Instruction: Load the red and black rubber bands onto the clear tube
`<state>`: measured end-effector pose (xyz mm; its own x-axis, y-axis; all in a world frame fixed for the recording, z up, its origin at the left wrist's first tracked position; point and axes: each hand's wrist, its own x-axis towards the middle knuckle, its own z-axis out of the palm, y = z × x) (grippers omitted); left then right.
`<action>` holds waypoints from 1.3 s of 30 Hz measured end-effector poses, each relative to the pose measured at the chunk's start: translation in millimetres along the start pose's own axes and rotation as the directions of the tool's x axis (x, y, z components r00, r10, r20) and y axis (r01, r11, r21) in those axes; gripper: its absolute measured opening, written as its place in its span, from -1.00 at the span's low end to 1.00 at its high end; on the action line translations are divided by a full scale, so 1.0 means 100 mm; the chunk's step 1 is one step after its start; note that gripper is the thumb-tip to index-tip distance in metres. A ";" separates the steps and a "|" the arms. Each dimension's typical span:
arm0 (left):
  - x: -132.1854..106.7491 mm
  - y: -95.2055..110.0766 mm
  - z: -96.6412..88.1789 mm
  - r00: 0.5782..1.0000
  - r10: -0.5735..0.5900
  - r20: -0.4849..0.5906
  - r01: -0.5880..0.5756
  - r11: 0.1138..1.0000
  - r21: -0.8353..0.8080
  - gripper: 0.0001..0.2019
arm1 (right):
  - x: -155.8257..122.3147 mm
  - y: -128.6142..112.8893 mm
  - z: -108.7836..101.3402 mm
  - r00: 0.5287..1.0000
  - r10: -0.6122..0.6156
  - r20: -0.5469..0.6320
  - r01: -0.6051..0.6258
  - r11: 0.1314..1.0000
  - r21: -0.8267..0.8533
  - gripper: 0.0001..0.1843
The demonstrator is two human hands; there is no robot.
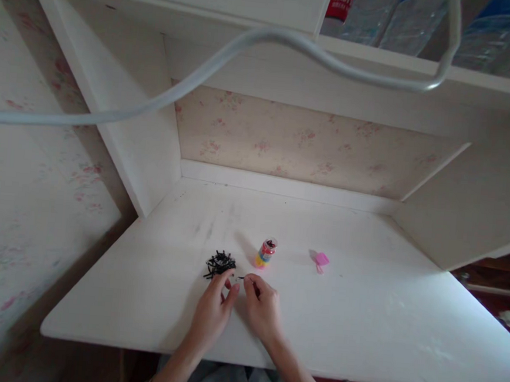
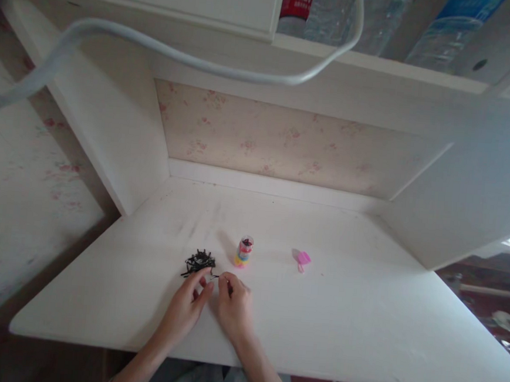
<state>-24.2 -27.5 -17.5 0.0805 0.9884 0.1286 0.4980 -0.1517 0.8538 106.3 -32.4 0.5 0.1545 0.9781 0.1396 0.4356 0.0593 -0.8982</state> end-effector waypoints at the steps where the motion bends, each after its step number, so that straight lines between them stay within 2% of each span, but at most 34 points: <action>1: 0.01 0.01 0.00 1.000 0.018 0.012 -0.017 1.000 -0.008 -0.62 | -0.01 -0.01 -0.01 1.000 -0.018 0.024 0.017 1.000 0.009 -0.68; 5: 0.01 0.02 -0.02 0.996 0.093 0.010 -0.093 0.995 -0.036 -0.70 | -0.04 -0.01 -0.04 0.996 -0.058 0.062 0.057 0.998 0.024 -0.68; 9: -0.02 0.00 -0.03 0.997 0.073 -0.022 -0.074 0.997 -0.029 -0.71 | -0.07 0.01 -0.06 0.997 -0.056 0.054 0.057 0.998 -0.006 -0.68; 16: -0.03 0.05 -0.06 0.994 0.109 -0.018 -0.110 0.991 -0.080 -0.73 | -0.10 0.01 -0.12 0.994 -0.094 0.061 0.098 0.994 -0.057 -0.68; 23: -0.07 0.07 -0.11 0.996 0.085 0.003 -0.083 0.987 -0.137 -0.73 | -0.17 0.01 -0.11 0.998 -0.050 0.050 0.053 0.997 -0.059 -0.66; 28: -0.06 0.06 -0.11 0.995 0.096 -0.008 -0.096 0.989 -0.114 -0.71 | -0.20 0.02 -0.05 0.999 -0.035 0.022 0.036 0.998 -0.059 -0.65; 30: -0.06 0.05 -0.10 0.997 0.081 -0.012 -0.082 0.993 -0.089 -0.72 | -0.18 0.01 -0.09 0.999 -0.044 -0.013 0.043 0.996 -0.073 -0.66; 33: -0.07 0.04 -0.09 0.999 0.040 -0.026 -0.042 0.998 -0.055 -0.75 | -0.06 -0.04 -0.26 0.989 -0.080 -0.121 0.066 0.990 -0.122 -0.67; 36: -0.08 0.03 -0.09 0.999 0.043 -0.032 -0.044 0.998 -0.040 -0.76 | 0.14 -0.12 -0.50 0.949 -0.121 -0.290 0.066 0.979 -0.194 -0.64; 39: -0.08 0.02 -0.09 0.998 0.046 -0.036 -0.047 0.998 -0.032 -0.76 | 0.35 -0.21 -0.68 0.916 -0.199 -0.348 0.101 0.954 -0.282 -0.63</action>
<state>-31.5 -35.8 -11.9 0.0726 0.9800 0.1855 0.4662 -0.1977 0.8623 162.8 -13.0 52.9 0.3629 0.8150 0.4518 0.6811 0.0989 -0.7255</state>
